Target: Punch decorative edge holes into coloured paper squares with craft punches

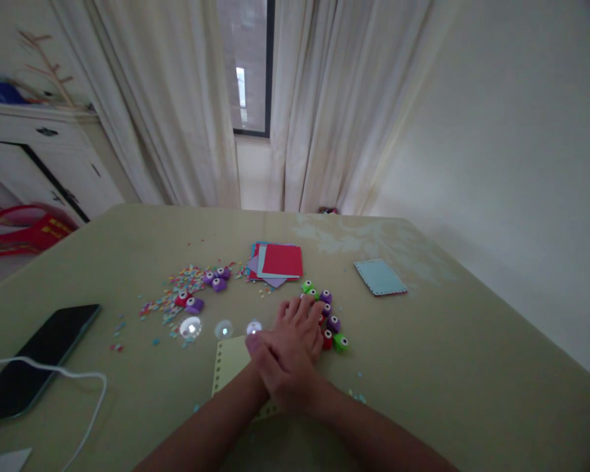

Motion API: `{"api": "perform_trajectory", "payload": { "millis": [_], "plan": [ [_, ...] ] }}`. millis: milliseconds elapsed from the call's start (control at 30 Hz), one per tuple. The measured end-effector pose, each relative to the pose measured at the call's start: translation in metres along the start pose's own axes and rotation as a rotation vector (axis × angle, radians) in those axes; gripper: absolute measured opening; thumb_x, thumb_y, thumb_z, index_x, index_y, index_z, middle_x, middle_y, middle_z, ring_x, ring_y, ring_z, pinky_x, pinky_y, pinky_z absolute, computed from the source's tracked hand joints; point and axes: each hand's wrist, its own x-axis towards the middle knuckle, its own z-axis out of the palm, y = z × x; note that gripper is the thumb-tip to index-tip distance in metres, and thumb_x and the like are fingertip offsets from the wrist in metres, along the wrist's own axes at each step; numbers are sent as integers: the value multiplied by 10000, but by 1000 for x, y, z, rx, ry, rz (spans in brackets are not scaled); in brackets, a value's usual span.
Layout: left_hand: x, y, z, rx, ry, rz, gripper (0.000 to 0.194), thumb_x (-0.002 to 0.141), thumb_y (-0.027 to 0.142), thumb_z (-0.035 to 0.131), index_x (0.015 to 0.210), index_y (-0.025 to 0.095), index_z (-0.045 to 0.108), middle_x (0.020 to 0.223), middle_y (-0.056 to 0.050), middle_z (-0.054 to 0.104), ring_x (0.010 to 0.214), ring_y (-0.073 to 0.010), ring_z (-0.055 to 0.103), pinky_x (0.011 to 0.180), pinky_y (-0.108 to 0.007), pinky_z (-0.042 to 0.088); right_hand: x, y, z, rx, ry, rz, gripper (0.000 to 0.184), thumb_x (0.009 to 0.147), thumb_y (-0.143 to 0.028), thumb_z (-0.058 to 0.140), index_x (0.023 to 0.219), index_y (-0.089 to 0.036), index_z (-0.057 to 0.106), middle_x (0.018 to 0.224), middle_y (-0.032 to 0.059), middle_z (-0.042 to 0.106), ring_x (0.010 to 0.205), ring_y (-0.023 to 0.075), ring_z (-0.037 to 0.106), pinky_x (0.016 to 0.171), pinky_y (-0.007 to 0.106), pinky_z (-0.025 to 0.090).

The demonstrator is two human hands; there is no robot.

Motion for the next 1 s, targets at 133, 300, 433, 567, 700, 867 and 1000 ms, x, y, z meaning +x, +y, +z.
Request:
{"api": "perform_trajectory", "payload": {
  "millis": [133, 300, 433, 567, 700, 867, 1000],
  "plan": [
    [4, -6, 3, -29, 22, -32, 331, 1048, 416, 714, 1298, 199, 696, 1345, -102, 699, 1169, -263, 699, 1016, -502, 592, -3, 13, 6, 118, 115, -16, 541, 1139, -497, 402, 660, -256, 327, 607, -49, 348, 577, 146, 364, 588, 318, 324],
    [16, -19, -4, -134, 137, -76, 338, 1049, 386, 723, 1323, 191, 686, 1346, -101, 698, 1143, -257, 715, 974, -482, 620, -32, 17, -18, 22, 319, -136, 532, 1158, -394, 443, 666, -235, 316, 610, -59, 327, 549, 124, 314, 560, 307, 259],
    [16, -36, -23, -242, 231, -122, 206, 1122, 238, 529, 1266, 180, 664, 1246, -88, 708, 1093, -212, 703, 946, -403, 609, -48, 35, -35, -124, 328, -108, 452, 1130, -303, 502, 698, -231, 391, 625, -70, 353, 533, 116, 354, 543, 284, 265],
    [-18, -57, -40, -264, 226, -134, 287, 1087, 153, 386, 1233, 193, 630, 1161, -88, 708, 1034, -218, 682, 905, -384, 587, -46, 48, -43, -341, 6, -19, 82, 1020, -278, 707, 993, -202, 696, 929, 21, 662, 784, 166, 622, 703, 267, 446],
    [-74, -73, -45, -178, 150, -113, 251, 1034, 220, 501, 1213, 247, 674, 1180, -77, 724, 1105, -311, 645, 983, -520, 515, -42, 51, -47, -495, -271, -1, 149, 964, -205, 780, 1108, -224, 746, 1161, 66, 714, 1043, 228, 684, 900, 316, 509],
    [-105, -81, -41, -79, 88, -99, 285, 1058, 288, 520, 1291, 267, 681, 1298, -93, 711, 1174, -343, 616, 992, -555, 478, -43, 51, -56, -630, -201, 84, 161, 943, -112, 730, 1074, -206, 737, 1100, 69, 719, 1058, 245, 679, 941, 345, 526],
    [-103, -81, -41, -21, 58, -81, 305, 1082, 286, 484, 1323, 256, 669, 1338, -106, 695, 1207, -333, 597, 1019, -550, 476, -43, 57, -62, -771, -91, 171, 180, 924, -76, 697, 1065, -177, 743, 1079, 101, 709, 1011, 271, 681, 906, 384, 549]
  ]
}}
